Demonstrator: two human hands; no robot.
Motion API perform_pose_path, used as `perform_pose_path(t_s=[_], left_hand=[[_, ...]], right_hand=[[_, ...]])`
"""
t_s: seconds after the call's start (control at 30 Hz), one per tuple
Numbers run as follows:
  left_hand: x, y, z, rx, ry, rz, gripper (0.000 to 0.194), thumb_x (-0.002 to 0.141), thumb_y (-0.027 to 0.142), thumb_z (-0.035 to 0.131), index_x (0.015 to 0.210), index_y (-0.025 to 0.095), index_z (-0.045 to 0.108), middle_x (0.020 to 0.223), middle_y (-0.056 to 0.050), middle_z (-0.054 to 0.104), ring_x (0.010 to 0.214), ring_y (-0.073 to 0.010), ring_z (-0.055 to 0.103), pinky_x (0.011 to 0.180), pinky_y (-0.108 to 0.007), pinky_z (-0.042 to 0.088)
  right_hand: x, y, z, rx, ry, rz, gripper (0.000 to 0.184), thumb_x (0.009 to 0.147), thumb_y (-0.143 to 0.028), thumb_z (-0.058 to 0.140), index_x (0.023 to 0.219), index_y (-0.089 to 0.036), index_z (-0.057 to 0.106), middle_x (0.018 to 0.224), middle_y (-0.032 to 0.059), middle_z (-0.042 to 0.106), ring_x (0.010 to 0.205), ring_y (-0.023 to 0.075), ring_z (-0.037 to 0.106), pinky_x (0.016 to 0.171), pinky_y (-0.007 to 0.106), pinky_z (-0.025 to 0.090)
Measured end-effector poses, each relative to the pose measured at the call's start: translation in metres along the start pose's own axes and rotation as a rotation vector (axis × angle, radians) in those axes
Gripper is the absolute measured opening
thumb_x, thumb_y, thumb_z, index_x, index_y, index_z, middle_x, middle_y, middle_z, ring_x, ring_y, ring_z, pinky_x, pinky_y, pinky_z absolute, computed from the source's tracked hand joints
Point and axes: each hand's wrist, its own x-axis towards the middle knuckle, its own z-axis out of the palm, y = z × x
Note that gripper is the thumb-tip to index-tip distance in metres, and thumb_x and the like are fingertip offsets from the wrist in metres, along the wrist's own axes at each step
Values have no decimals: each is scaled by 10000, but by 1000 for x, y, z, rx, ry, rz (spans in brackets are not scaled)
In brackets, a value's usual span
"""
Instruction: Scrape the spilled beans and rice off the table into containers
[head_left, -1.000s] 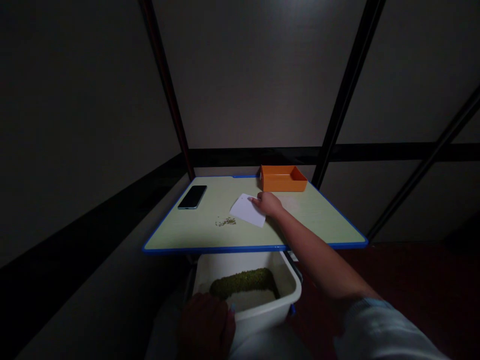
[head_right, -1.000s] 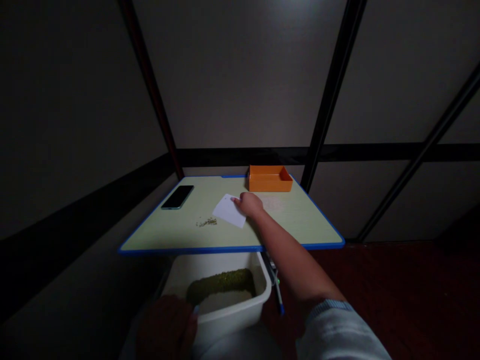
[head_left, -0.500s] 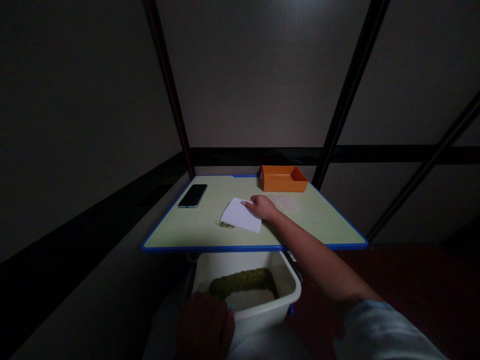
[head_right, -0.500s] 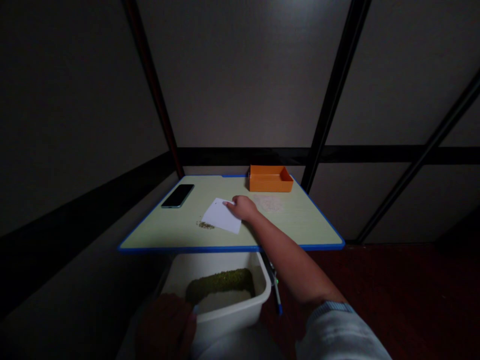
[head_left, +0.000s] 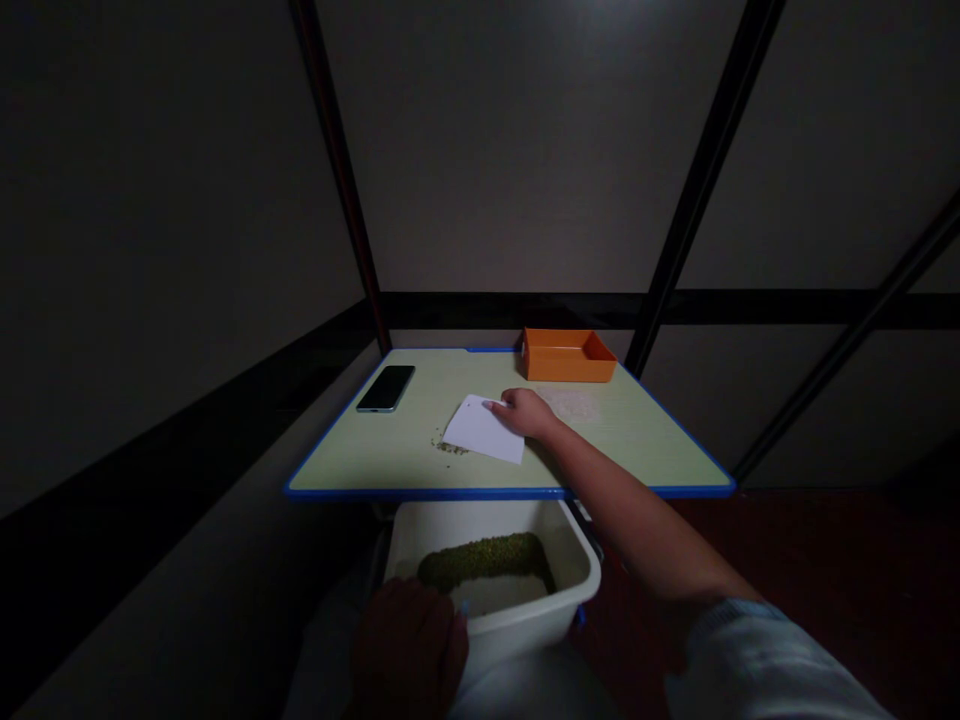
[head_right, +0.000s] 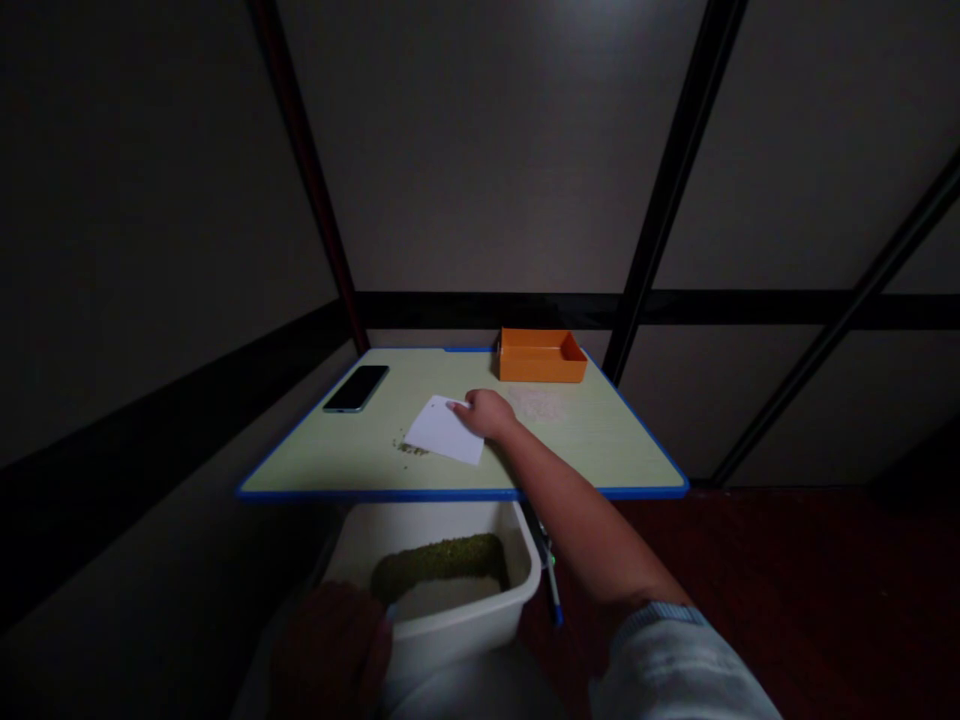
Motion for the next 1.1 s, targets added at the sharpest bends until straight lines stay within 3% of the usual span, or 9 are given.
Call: perform_pose_path(t_s=[0.23,0.5,0.87,1.1], left_hand=[[-3,-1,2,1,3,3,157,740,175,459,586,204,471,522,10,473,562,-140,433,606,-304,346],[-2,-1,1,9,7,5,184,755,186,431,576,204,469,521,9,479,559,-139,442,613,-304,353],[-4,-2,3,1,-2,4,172,752,183,452,586,201,493,526,7,492,573,-140,452,629,-305,356],[1,1,1,-17,19,-2,199,752,179,452,559,199,493,506,10,479,539,-128,434,603,-293,347]], right_hand=[[0,2,-4,8,39,42,455,817,-528,373,723,-145,601,663,55,590,562,113,434,490,236,235],[0,1,2,74,-25,-63,460,807,-541,390,684,-147,593,609,26,557,540,100,414,487,228,240],[5,6,-2,-15,19,102,478,824,-537,352,773,-148,626,735,87,635,619,139,513,495,239,264],[4,7,-6,-79,-34,151,473,826,-530,354,829,-151,637,838,115,651,702,161,549,525,244,280]])
